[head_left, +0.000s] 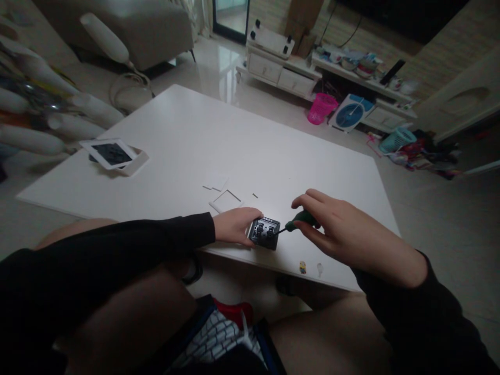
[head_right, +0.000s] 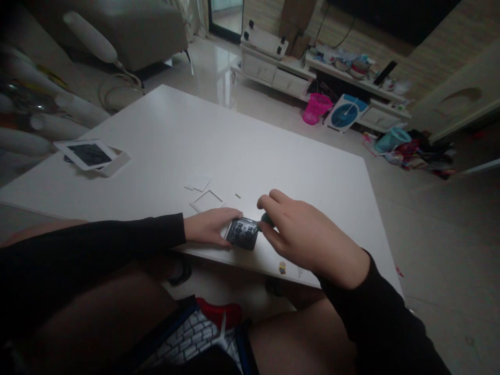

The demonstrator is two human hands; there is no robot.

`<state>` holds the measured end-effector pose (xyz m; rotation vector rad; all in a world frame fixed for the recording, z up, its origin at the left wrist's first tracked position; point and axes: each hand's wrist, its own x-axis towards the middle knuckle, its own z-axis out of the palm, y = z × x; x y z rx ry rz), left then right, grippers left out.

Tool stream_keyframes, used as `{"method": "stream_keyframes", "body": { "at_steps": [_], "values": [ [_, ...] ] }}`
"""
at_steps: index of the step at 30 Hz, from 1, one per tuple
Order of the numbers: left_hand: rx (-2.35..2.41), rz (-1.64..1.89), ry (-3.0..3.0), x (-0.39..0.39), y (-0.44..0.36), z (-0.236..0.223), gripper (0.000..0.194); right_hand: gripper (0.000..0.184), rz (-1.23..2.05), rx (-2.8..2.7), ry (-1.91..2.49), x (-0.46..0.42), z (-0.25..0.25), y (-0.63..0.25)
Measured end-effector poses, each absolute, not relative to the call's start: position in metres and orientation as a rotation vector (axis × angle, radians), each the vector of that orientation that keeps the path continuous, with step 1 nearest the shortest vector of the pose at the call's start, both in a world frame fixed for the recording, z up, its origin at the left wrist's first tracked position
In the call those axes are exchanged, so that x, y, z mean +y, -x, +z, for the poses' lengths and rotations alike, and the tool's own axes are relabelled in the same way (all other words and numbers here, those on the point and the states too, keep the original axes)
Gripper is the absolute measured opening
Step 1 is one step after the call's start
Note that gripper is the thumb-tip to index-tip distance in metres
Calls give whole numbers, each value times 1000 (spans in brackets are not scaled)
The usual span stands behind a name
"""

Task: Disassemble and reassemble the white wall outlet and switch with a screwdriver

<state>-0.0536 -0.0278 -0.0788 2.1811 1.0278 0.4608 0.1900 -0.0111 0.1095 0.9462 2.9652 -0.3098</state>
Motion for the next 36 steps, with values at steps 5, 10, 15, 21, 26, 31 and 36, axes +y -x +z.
{"method": "stream_keyframes", "body": {
  "at_steps": [5,10,15,21,26,31,36],
  "values": [
    [998,448,-2147,-27,53,-78,62,27,46,2857,-1175,-12,102,-183],
    [1026,455,-2161,-28,53,-76,58,17,-99,2925,-985,-14,109,-179],
    [1016,448,-2176,-27,53,-78,58,15,-76,2908,-1012,-11,108,-179],
    [1038,452,-2196,-27,53,-81,64,28,169,2813,-1268,-8,102,-177],
    [1014,446,-2197,-27,53,-79,65,32,-157,2920,-1056,-10,110,-181],
    [1027,428,-2177,-27,53,-76,63,20,-109,2836,-1122,-10,108,-177],
    [1036,417,-2190,-27,53,-77,64,29,15,2752,-1281,-9,105,-174]
  ]
}}
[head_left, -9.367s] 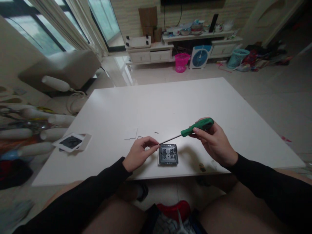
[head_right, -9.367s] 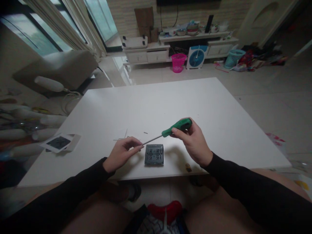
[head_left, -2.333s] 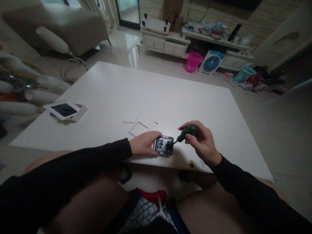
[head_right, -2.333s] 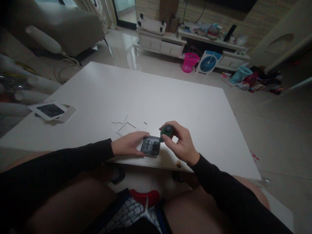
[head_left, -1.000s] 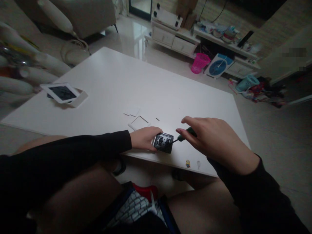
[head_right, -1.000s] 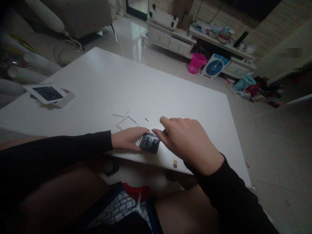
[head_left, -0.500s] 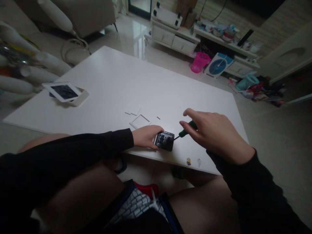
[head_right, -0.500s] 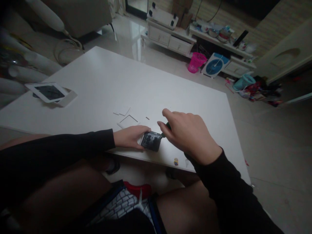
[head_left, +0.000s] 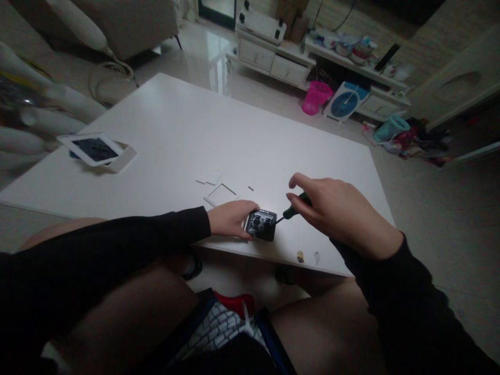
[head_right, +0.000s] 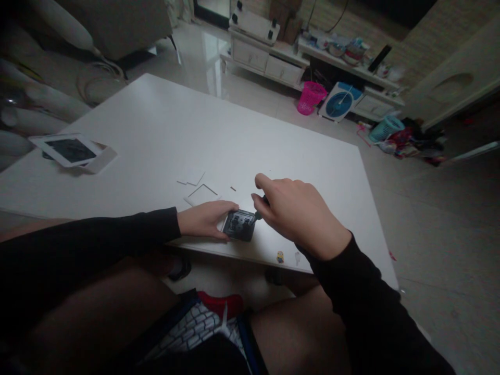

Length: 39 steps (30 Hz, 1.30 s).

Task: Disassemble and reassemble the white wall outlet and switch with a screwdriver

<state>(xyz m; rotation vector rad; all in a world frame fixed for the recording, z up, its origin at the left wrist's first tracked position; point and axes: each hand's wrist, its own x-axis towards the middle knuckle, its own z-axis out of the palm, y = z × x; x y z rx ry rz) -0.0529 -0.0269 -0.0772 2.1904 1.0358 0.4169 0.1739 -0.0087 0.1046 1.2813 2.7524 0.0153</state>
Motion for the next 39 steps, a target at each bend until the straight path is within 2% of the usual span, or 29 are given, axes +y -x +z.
{"method": "stream_keyframes", "body": {
  "at_steps": [10,13,18,25,29,39],
  "values": [
    [1048,374,-2164,-27,52,-72,62,33,-137,2790,-1202,-16,111,-171],
    [1045,381,-2171,-27,52,-73,64,32,-13,2714,-1235,-17,110,-168],
    [1041,394,-2184,-28,53,-75,67,39,170,2585,-1328,-16,108,-166],
    [1035,423,-2183,-28,53,-72,60,41,-148,2804,-1127,-20,113,-171],
    [1006,423,-2163,-27,52,-70,53,39,-209,2811,-1104,-23,115,-170],
    [1042,401,-2199,-27,52,-76,64,38,236,2598,-1316,-19,107,-166]
  ]
}}
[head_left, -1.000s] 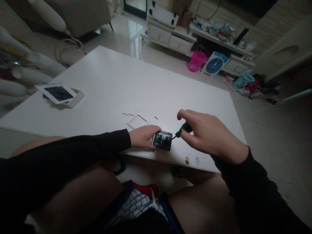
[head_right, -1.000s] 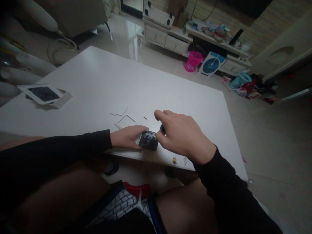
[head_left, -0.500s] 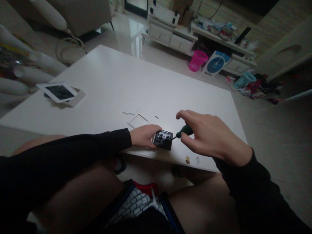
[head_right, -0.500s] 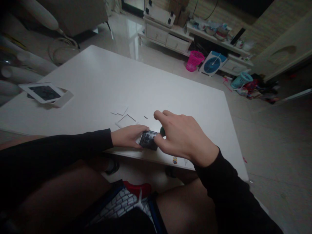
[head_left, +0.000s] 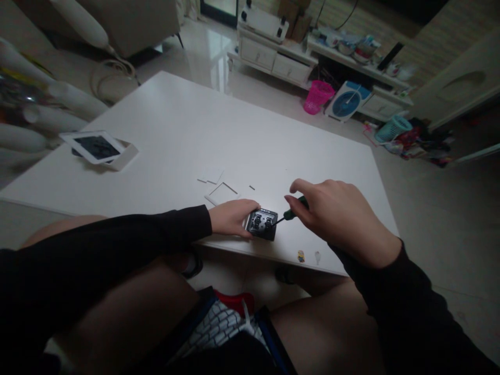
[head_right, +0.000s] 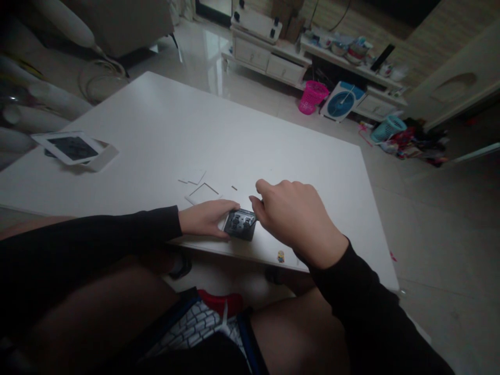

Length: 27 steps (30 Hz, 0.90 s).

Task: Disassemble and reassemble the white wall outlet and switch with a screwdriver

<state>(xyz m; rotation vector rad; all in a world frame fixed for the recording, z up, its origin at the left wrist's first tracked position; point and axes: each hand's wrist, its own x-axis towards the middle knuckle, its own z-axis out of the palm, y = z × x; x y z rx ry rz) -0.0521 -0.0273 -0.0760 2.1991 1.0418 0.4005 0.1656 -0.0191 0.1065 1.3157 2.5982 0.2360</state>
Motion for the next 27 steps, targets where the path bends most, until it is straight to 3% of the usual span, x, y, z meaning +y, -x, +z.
{"method": "stream_keyframes", "body": {
  "at_steps": [16,24,27],
  "values": [
    [1012,420,-2189,-26,52,-72,54,31,-136,2765,-1106,-28,117,-166],
    [1025,390,-2192,-26,51,-73,57,43,212,2579,-1303,-24,110,-163],
    [1019,401,-2189,-27,51,-72,56,45,165,2603,-1261,-24,112,-165]
  ]
}}
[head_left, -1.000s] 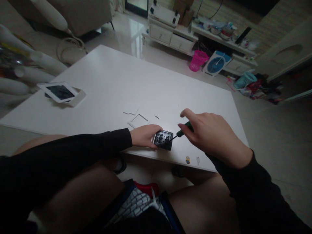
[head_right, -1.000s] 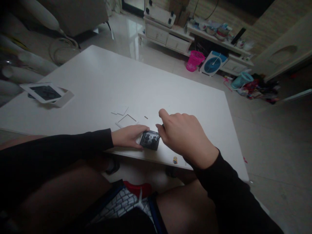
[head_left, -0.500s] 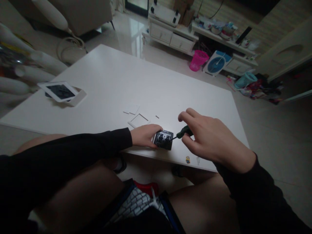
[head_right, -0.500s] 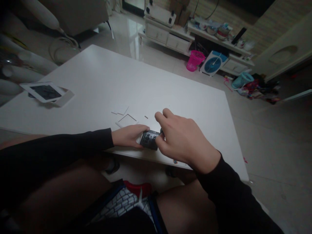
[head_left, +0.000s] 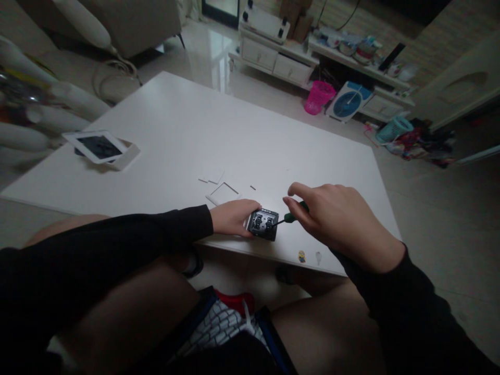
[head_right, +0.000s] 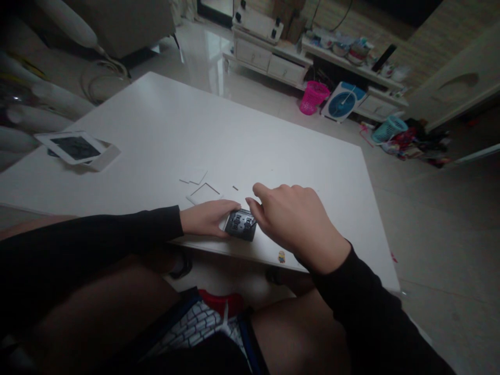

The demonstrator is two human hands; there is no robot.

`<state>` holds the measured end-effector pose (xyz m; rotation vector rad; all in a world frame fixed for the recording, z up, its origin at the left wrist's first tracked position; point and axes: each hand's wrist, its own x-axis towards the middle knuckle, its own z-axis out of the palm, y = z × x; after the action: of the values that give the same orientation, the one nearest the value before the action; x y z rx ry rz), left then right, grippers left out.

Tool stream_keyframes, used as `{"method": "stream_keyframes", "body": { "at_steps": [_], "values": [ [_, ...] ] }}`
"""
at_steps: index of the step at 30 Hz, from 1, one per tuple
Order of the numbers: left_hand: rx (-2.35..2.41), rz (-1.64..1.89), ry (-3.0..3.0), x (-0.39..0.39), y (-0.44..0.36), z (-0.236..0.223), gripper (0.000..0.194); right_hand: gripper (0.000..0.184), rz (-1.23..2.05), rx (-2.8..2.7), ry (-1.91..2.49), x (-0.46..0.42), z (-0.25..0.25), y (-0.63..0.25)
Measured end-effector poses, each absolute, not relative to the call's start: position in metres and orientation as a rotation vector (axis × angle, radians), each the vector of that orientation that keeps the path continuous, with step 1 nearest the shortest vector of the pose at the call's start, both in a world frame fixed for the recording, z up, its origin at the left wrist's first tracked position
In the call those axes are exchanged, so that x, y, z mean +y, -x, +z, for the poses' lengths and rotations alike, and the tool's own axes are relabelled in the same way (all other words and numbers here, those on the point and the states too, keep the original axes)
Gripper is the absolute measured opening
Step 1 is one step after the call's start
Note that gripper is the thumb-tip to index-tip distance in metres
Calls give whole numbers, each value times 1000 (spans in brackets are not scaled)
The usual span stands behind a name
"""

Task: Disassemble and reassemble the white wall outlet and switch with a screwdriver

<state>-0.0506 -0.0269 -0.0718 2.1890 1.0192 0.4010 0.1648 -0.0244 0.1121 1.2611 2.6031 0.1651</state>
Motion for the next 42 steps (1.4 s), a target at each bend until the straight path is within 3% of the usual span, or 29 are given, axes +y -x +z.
{"method": "stream_keyframes", "body": {
  "at_steps": [6,20,28,36,42],
  "values": [
    [1014,400,-2175,-28,51,-69,54,38,6,2647,-1129,-27,118,-167],
    [1013,392,-2199,-27,52,-73,56,37,-16,2740,-1193,-23,113,-164],
    [1028,394,-2220,-28,53,-76,61,33,237,2646,-1287,-16,104,-166],
    [1001,395,-2183,-27,54,-73,57,32,-183,2771,-984,-20,116,-171],
    [998,417,-2177,-27,55,-72,56,30,-325,2791,-940,-23,118,-168]
  ]
}}
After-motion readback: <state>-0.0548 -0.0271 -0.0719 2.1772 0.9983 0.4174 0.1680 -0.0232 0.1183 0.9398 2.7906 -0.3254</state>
